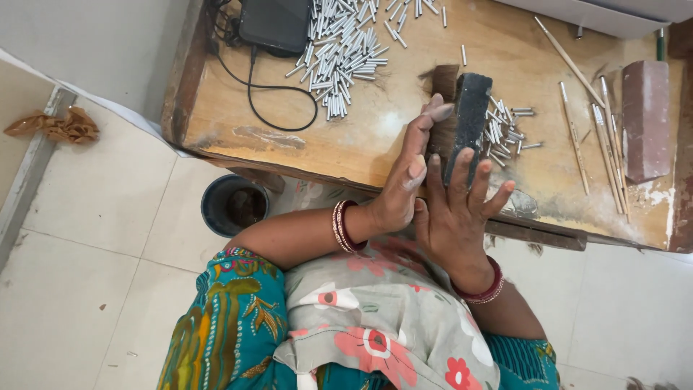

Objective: The recorder is applying a white substance to the tips of small metal rods at a manufacturing workbench.

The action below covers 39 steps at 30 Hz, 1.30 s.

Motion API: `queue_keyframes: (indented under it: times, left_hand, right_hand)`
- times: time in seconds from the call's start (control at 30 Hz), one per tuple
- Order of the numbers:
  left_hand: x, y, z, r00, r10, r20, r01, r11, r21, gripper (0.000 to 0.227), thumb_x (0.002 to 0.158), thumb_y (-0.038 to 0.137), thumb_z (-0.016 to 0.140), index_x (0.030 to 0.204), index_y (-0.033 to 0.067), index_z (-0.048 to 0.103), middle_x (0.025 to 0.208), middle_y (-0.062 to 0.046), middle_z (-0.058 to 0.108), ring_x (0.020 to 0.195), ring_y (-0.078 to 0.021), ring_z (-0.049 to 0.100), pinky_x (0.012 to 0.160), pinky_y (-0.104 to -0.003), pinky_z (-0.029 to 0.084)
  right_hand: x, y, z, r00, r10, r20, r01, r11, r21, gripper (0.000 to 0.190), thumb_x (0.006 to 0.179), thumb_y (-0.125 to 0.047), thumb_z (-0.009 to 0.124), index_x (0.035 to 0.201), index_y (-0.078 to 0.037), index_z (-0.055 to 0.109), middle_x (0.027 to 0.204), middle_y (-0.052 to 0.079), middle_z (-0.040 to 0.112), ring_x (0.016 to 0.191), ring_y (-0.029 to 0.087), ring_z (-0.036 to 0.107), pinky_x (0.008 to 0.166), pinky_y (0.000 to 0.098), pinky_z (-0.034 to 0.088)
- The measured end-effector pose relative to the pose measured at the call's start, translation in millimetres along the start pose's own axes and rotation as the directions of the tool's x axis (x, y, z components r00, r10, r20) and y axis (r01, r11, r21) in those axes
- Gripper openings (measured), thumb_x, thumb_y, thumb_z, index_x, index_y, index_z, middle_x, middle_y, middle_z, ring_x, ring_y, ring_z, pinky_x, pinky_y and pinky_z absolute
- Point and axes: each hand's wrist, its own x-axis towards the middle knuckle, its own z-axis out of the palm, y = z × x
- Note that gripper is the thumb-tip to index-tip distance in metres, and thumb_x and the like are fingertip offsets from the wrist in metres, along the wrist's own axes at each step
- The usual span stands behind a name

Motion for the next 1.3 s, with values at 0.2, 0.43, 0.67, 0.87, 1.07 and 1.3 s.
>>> queue_keyframes:
  times: [0.2, 0.43, 0.67, 0.87, 1.07, 1.3]
  left_hand:
    - [9.6, 3.7, -4.4, 1.000, 0.011, 0.016, -0.010, 0.997, -0.080, 0.092, 0.107, 0.070, 0.037, 0.163, -0.0009, 0.022, 0.172, -0.018, 0.016, 0.162, -0.0246, 0.009, 0.137, -0.037, 0.005]
    - [4.4, 27.3, -29.1, 0.992, 0.075, -0.098, -0.031, 0.920, 0.390, 0.065, 0.111, 0.049, 0.052, 0.157, 0.0061, 0.034, 0.169, -0.016, 0.027, 0.162, -0.0249, 0.021, 0.132, -0.046, 0.005]
    - [5.0, 38.5, -30.8, 0.999, -0.024, 0.040, -0.023, 0.492, 0.870, 0.045, 0.081, 0.024, 0.071, 0.122, 0.0130, 0.055, 0.166, -0.023, 0.026, 0.158, -0.0403, 0.023, 0.124, -0.072, 0.001]
    - [9.7, 34.4, -28.4, 0.982, -0.121, 0.143, -0.082, 0.408, 0.909, 0.029, 0.074, 0.027, 0.075, 0.096, 0.0125, 0.065, 0.163, -0.025, 0.029, 0.155, -0.0434, 0.020, 0.118, -0.077, -0.002]
    - [9.1, 31.0, -26.6, 0.975, -0.155, 0.160, -0.093, 0.370, 0.924, 0.016, 0.075, 0.026, 0.076, 0.082, 0.0124, 0.069, 0.160, -0.021, 0.038, 0.155, -0.0401, 0.022, 0.119, -0.077, -0.002]
    - [16.5, 62.0, -24.9, 0.984, 0.025, 0.179, -0.163, 0.549, 0.820, 0.024, 0.076, 0.024, 0.073, 0.092, 0.0061, 0.067, 0.144, -0.024, 0.050, 0.139, -0.0448, 0.040, 0.112, -0.064, 0.026]
  right_hand:
    - [-1.2, 25.1, -19.3, 0.941, 0.292, -0.172, -0.198, 0.885, 0.420, 0.033, 0.107, -0.031, 0.061, 0.131, -0.013, 0.077, 0.173, 0.023, 0.029, 0.165, 0.040, 0.008, 0.128, 0.0587, 0.000]
    - [25.8, 30.8, -22.4, 0.978, 0.143, -0.150, -0.084, 0.935, 0.344, 0.010, 0.102, -0.030, 0.079, 0.103, -0.020, 0.081, 0.174, 0.026, 0.026, 0.163, 0.044, 0.006, 0.127, 0.0572, -0.001]
    - [34.6, 23.7, -12.4, 0.989, -0.013, -0.146, 0.038, 0.985, 0.167, 0.012, 0.107, -0.024, 0.072, 0.096, -0.019, 0.074, 0.175, 0.018, 0.030, 0.163, 0.038, 0.009, 0.130, 0.0589, -0.003]
    - [21.4, 18.0, 11.2, 0.988, 0.052, -0.142, -0.024, 0.981, 0.193, 0.014, 0.112, -0.022, 0.061, 0.104, -0.011, 0.065, 0.171, 0.016, 0.037, 0.163, 0.033, 0.019, 0.128, 0.0583, 0.000]
    - [21.3, 15.5, 10.4, 0.982, 0.070, -0.173, -0.037, 0.982, 0.185, 0.020, 0.114, -0.025, 0.056, 0.104, -0.010, 0.065, 0.167, 0.017, 0.040, 0.159, 0.035, 0.022, 0.128, 0.0593, 0.000]
    - [6.3, 37.7, -4.8, 0.868, 0.134, -0.479, -0.016, 0.970, 0.242, 0.029, 0.113, -0.028, 0.054, 0.099, -0.005, 0.065, 0.149, 0.016, 0.051, 0.154, 0.036, 0.029, 0.130, 0.0632, 0.007]
